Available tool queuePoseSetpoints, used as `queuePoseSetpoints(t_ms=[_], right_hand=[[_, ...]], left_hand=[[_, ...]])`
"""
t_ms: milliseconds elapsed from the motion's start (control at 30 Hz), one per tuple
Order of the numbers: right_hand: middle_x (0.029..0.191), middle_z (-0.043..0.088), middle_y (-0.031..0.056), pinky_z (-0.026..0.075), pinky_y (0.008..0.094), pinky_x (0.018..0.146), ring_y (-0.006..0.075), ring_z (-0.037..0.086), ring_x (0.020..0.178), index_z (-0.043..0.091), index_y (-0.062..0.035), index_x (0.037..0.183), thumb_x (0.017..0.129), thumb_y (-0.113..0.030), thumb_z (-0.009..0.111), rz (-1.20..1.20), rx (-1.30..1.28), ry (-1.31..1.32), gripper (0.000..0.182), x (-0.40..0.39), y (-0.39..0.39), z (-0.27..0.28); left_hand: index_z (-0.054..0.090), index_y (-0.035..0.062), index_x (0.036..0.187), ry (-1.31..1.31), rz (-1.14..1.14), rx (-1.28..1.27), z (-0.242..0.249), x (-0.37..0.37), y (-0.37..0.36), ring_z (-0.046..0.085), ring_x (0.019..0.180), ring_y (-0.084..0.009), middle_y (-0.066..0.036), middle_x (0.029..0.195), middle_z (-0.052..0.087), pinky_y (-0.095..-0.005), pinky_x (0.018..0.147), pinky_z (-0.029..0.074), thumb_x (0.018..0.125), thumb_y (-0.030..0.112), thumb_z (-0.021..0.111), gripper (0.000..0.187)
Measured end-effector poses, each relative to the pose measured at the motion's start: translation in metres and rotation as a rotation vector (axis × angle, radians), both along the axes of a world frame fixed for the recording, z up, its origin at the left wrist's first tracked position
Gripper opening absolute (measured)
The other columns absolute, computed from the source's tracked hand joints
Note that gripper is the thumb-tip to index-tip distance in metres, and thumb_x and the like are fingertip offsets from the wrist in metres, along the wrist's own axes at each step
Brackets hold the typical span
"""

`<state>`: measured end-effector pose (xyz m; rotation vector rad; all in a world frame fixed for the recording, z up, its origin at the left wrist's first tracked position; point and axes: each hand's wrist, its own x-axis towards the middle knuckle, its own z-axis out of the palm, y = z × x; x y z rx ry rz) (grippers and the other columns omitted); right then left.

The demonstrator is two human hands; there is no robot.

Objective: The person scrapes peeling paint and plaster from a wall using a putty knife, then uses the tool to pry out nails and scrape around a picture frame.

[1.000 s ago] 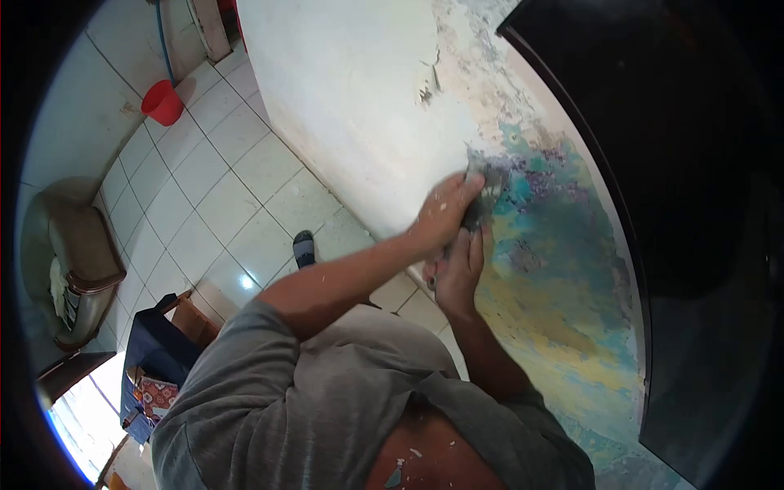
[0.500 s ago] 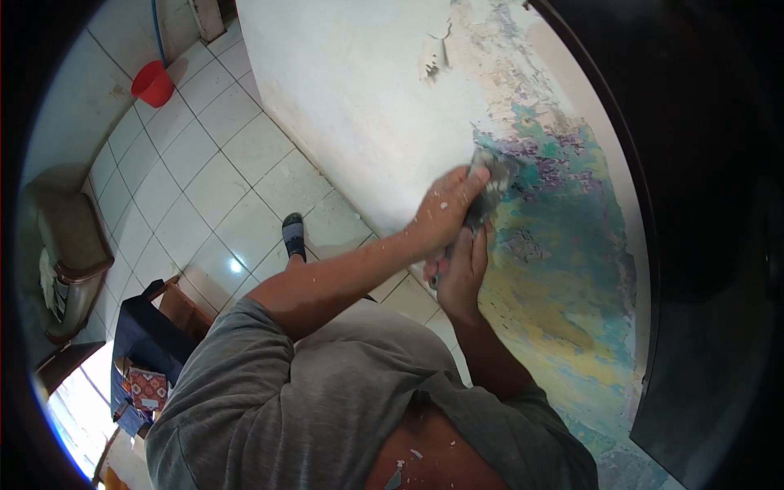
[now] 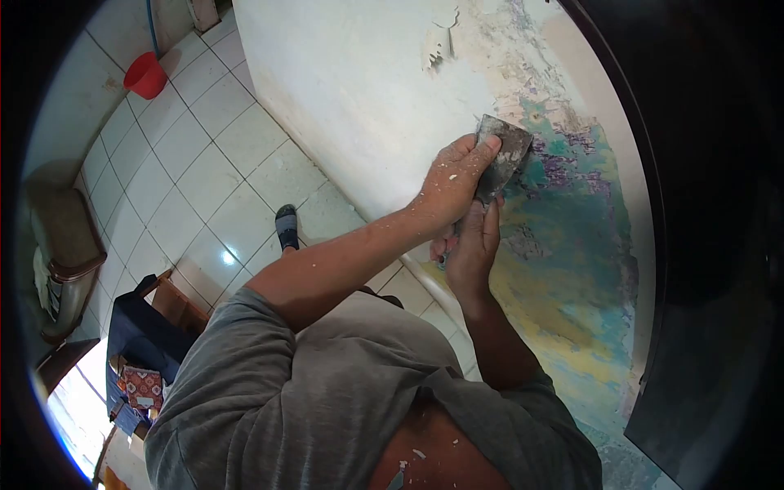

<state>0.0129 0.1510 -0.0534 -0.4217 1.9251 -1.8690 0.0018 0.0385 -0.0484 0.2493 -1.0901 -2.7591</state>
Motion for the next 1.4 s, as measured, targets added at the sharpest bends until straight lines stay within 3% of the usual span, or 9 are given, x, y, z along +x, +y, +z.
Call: queuePoseSetpoints(t_ms=[400,567,633,867,1000,1133,1200,1333,1400], right_hand=[[0.067,0.047,0.0020,0.039,0.0235,0.041,0.0080,0.043,0.045,0.040,-0.0057,0.123,0.109,-0.021,0.033,-0.023,0.005,-0.034,0.022,0.020,0.021,-0.009],[0.066,0.047,0.0011,0.037,0.0227,0.041,0.0070,0.043,0.045,0.041,-0.0050,0.119,0.109,-0.021,0.035,-0.090,0.086,-0.058,0.020,0.008,0.011,0.011],[0.065,0.047,0.0005,0.037,0.0221,0.040,0.0065,0.043,0.045,0.040,-0.0041,0.125,0.109,-0.021,0.036,0.040,0.021,0.082,0.024,-0.008,-0.004,0.013],[0.066,0.046,0.0004,0.037,0.0224,0.040,0.0070,0.043,0.045,0.039,-0.0034,0.127,0.109,-0.020,0.034,-0.048,0.052,-0.035,0.025,0.022,0.015,0.008],[0.066,0.046,0.0003,0.037,0.0226,0.040,0.0071,0.042,0.045,0.039,-0.0030,0.126,0.108,-0.019,0.035,-0.018,-0.011,-0.038,0.024,0.011,0.006,0.004],[0.067,0.046,0.0003,0.038,0.0224,0.041,0.0068,0.043,0.046,0.039,-0.0035,0.125,0.109,-0.019,0.035,-0.065,0.026,-0.060,0.023,0.021,0.015,0.010],[0.069,0.048,0.0009,0.038,0.0221,0.041,0.0063,0.044,0.047,0.039,-0.0039,0.125,0.108,-0.018,0.035,-0.036,0.035,-0.059,0.023,0.016,0.018,0.013],[0.067,0.048,0.0015,0.036,0.0225,0.040,0.0063,0.042,0.046,0.042,-0.0026,0.123,0.108,-0.016,0.036,0.068,-0.007,0.062,0.022,-0.008,-0.009,0.021],[0.067,0.048,0.0016,0.037,0.0223,0.040,0.0065,0.042,0.046,0.042,-0.0027,0.122,0.108,-0.017,0.036,0.025,0.019,0.015,0.021,0.007,0.001,0.014]], left_hand=[[0.055,0.0044,0.111,-0.047,-0.064,-0.009,-0.011,0.010,0.018,0.063,0.068,-0.0144,-0.007,0.085,0.063,-0.0277,0.063,0.052,0.101,0.053,0.051,0.050],[0.055,0.0050,0.111,0.006,0.081,-0.023,-0.012,-0.010,0.018,0.061,0.067,-0.0129,-0.006,0.083,0.062,-0.0259,0.063,0.052,0.101,0.053,0.051,0.049],[0.055,0.0056,0.112,0.050,0.093,0.024,-0.004,-0.012,0.006,0.062,0.067,-0.0129,-0.006,0.084,0.062,-0.0254,0.061,0.052,0.100,0.054,0.052,0.050],[0.055,0.0045,0.108,-0.008,0.013,-0.171,-0.033,-0.001,0.024,0.064,0.067,-0.0148,-0.009,0.080,0.063,-0.0263,0.060,0.052,0.099,0.057,0.052,0.053],[0.055,0.0038,0.110,-0.085,-0.074,-0.038,0.003,0.005,0.003,0.064,0.071,-0.0151,-0.009,0.081,0.062,-0.0270,0.063,0.052,0.100,0.056,0.051,0.054],[0.054,0.0043,0.107,-0.027,-0.042,0.002,-0.016,0.004,0.025,0.063,0.068,-0.0146,-0.009,0.079,0.063,-0.0272,0.062,0.052,0.099,0.057,0.051,0.053],[0.054,0.0048,0.104,0.043,0.051,-0.163,-0.034,-0.009,0.029,0.062,0.066,-0.0143,-0.008,0.077,0.062,-0.0265,0.061,0.052,0.099,0.058,0.051,0.054],[0.054,0.0048,0.104,-0.086,-0.012,-0.070,0.026,0.000,-0.012,0.062,0.066,-0.0145,-0.007,0.077,0.062,-0.0271,0.061,0.052,0.099,0.060,0.050,0.055],[0.054,0.0049,0.105,-0.058,-0.006,-0.055,0.016,0.007,-0.003,0.062,0.066,-0.0144,-0.008,0.077,0.062,-0.0274,0.061,0.052,0.099,0.060,0.050,0.055]])
